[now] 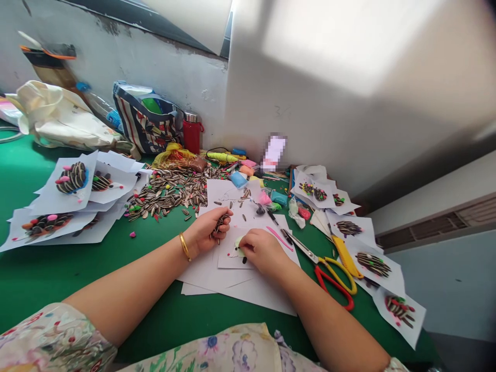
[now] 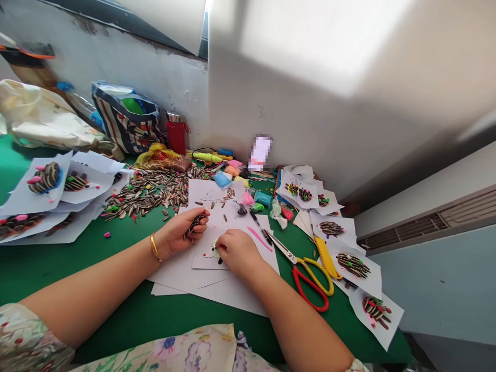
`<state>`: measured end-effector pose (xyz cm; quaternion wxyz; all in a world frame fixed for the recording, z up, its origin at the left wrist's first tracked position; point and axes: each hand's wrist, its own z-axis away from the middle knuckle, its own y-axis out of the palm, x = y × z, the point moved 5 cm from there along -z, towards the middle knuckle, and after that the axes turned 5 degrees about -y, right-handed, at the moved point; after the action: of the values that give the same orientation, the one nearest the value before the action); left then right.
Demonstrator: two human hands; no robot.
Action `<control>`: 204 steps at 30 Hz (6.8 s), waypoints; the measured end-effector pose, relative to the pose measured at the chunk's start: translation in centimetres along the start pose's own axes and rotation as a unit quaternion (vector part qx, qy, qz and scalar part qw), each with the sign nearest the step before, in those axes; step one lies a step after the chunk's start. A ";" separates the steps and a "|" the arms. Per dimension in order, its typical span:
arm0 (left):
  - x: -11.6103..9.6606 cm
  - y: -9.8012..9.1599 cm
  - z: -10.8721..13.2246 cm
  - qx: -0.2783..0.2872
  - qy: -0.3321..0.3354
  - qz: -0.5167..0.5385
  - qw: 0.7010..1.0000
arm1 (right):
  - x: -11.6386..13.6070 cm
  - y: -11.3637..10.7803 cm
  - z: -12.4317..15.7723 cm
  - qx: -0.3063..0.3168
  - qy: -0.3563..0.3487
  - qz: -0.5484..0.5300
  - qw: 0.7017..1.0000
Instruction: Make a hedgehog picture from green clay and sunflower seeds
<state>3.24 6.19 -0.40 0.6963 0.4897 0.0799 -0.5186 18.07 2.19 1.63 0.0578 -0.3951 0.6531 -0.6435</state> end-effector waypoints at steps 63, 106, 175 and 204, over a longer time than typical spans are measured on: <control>1.5 0.5 0.2 0.027 -0.030 0.015 0.999 | -5.4 -3.6 0.7 -0.011 0.109 0.105 0.988; 1.9 1.5 0.9 0.061 -0.015 -0.114 0.992 | -1.0 -2.7 0.6 -0.148 -0.041 -0.007 0.988; -1.9 0.9 1.3 -0.066 0.206 -0.609 0.763 | -1.4 -1.2 -0.2 -0.009 -0.094 0.103 0.990; -4.1 -0.9 -0.8 -0.166 0.408 -0.640 0.630 | -1.1 -1.5 -0.2 -0.002 -0.080 0.108 0.991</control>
<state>1.05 9.47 1.20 0.1555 0.3529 0.7342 -0.5588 19.41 3.19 2.49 0.1780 -0.3726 0.6863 -0.5988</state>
